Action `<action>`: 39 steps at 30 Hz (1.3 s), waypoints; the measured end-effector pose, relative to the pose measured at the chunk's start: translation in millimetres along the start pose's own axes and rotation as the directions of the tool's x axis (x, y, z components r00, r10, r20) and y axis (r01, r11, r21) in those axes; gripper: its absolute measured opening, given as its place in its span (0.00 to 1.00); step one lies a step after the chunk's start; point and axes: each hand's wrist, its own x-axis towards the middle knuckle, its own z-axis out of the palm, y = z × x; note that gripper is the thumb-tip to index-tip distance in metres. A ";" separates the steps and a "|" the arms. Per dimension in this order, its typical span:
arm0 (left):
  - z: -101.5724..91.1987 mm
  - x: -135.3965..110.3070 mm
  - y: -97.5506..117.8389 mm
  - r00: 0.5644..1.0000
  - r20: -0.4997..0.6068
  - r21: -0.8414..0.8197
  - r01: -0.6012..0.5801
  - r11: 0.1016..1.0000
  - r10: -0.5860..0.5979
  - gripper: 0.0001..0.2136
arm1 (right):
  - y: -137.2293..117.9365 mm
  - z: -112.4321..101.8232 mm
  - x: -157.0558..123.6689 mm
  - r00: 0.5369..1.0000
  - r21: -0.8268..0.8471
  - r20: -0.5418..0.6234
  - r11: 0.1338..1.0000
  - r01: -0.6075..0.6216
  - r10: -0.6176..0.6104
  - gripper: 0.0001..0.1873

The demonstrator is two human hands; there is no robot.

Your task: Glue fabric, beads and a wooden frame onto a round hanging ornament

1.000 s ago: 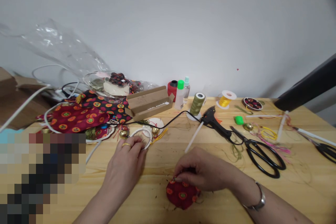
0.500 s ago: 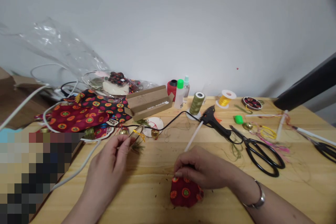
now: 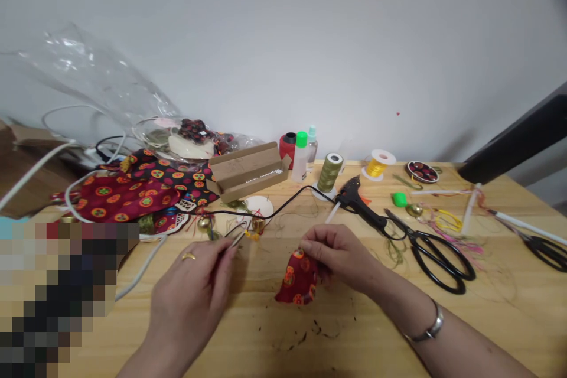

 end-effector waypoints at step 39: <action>0.6 22.9 74.0 0.883 0.467 -0.598 0.359 0.717 -0.053 0.11 | -7.6 2.2 -5.4 0.978 -0.114 0.027 0.971 0.210 -0.208 0.16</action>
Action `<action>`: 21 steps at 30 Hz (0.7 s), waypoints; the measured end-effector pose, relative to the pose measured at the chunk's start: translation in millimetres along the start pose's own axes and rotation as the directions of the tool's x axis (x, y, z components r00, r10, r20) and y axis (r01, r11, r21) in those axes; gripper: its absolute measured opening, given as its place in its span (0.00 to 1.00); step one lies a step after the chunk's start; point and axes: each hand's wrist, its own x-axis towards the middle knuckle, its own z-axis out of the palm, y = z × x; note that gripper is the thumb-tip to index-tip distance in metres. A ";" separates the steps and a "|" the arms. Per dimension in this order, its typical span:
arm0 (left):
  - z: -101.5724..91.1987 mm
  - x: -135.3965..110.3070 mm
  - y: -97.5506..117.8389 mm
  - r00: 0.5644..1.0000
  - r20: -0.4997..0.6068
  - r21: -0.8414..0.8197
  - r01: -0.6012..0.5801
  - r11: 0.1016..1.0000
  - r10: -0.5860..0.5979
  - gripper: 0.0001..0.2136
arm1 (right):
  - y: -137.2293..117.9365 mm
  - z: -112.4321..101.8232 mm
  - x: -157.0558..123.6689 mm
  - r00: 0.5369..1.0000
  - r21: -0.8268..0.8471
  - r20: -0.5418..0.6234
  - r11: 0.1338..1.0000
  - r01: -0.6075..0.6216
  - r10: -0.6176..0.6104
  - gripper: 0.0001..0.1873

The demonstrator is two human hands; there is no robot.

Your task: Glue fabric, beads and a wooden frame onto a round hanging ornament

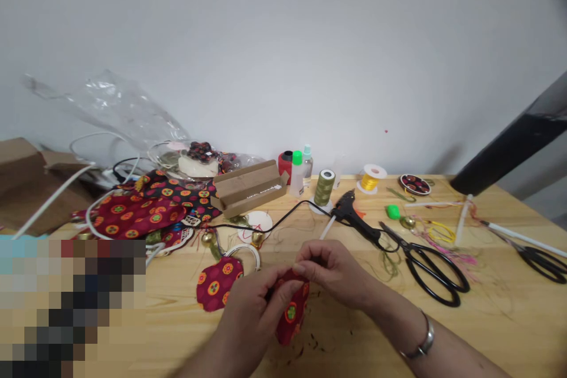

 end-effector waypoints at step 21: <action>-9.5 1.2 12.0 0.953 0.279 -0.271 0.195 0.943 -0.116 0.17 | -7.2 -7.9 -3.9 0.979 -0.006 0.201 0.999 0.042 -0.040 0.18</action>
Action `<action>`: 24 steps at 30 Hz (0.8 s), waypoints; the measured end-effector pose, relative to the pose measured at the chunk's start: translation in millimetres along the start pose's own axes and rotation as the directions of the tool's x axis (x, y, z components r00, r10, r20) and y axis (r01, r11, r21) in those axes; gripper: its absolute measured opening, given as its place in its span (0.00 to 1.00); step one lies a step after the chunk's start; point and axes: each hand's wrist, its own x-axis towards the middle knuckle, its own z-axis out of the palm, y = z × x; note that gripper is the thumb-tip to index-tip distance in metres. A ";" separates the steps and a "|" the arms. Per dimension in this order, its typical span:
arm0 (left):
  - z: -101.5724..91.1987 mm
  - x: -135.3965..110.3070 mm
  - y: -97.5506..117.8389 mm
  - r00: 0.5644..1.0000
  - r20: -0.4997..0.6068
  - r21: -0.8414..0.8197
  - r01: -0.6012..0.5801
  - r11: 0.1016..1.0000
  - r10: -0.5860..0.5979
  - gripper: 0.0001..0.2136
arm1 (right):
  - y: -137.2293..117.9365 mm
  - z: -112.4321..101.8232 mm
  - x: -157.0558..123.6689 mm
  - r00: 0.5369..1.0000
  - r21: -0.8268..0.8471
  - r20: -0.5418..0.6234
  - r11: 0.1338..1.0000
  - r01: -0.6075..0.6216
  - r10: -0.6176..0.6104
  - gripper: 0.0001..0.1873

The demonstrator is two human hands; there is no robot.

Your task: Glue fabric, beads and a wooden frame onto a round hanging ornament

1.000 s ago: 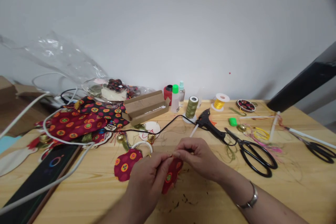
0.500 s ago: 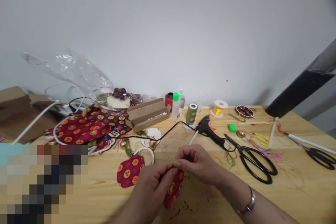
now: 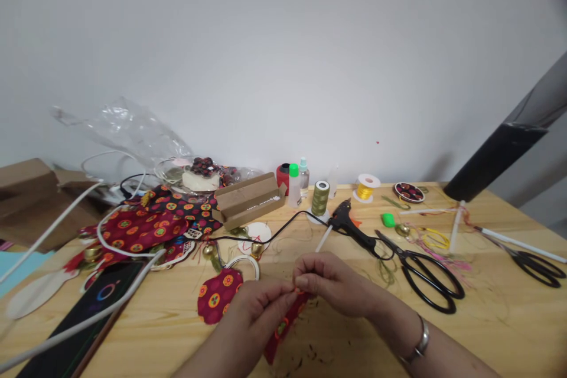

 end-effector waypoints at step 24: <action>-0.1 28.8 -7.6 0.973 0.217 -0.471 0.175 0.865 -0.079 0.14 | 1.6 -2.4 -1.0 0.982 -0.279 -0.155 0.959 0.058 -0.104 0.15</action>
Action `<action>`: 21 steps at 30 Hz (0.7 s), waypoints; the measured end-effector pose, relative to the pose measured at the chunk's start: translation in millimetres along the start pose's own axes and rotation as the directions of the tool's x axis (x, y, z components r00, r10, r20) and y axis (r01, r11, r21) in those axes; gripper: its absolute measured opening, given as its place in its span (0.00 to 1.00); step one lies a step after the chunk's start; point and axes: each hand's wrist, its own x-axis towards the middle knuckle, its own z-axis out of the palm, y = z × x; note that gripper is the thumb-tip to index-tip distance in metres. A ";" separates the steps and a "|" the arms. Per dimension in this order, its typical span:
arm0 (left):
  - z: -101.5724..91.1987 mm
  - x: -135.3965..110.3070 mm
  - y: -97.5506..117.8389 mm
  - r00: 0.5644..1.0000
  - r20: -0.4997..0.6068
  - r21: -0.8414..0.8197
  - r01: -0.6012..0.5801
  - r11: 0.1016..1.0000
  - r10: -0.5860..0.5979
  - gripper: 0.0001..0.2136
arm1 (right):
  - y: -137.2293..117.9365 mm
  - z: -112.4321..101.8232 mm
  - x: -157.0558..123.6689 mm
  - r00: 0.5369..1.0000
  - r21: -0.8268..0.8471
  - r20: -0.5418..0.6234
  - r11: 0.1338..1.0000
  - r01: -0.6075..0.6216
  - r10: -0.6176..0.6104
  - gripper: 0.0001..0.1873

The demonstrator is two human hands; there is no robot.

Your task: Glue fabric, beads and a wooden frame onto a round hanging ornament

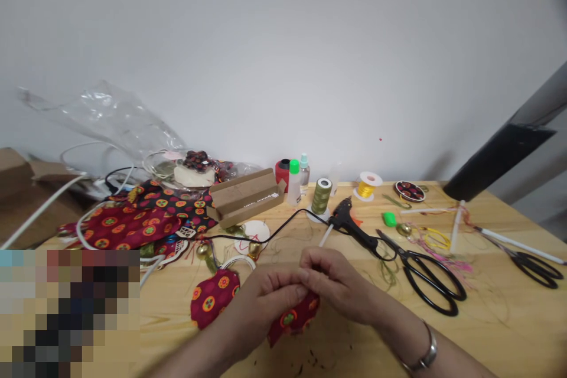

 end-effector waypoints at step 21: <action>-10.3 9.0 -18.6 0.835 -0.246 0.599 -0.269 0.755 0.493 0.10 | 2.7 5.9 5.7 0.969 -0.044 -0.241 0.998 0.033 -0.043 0.04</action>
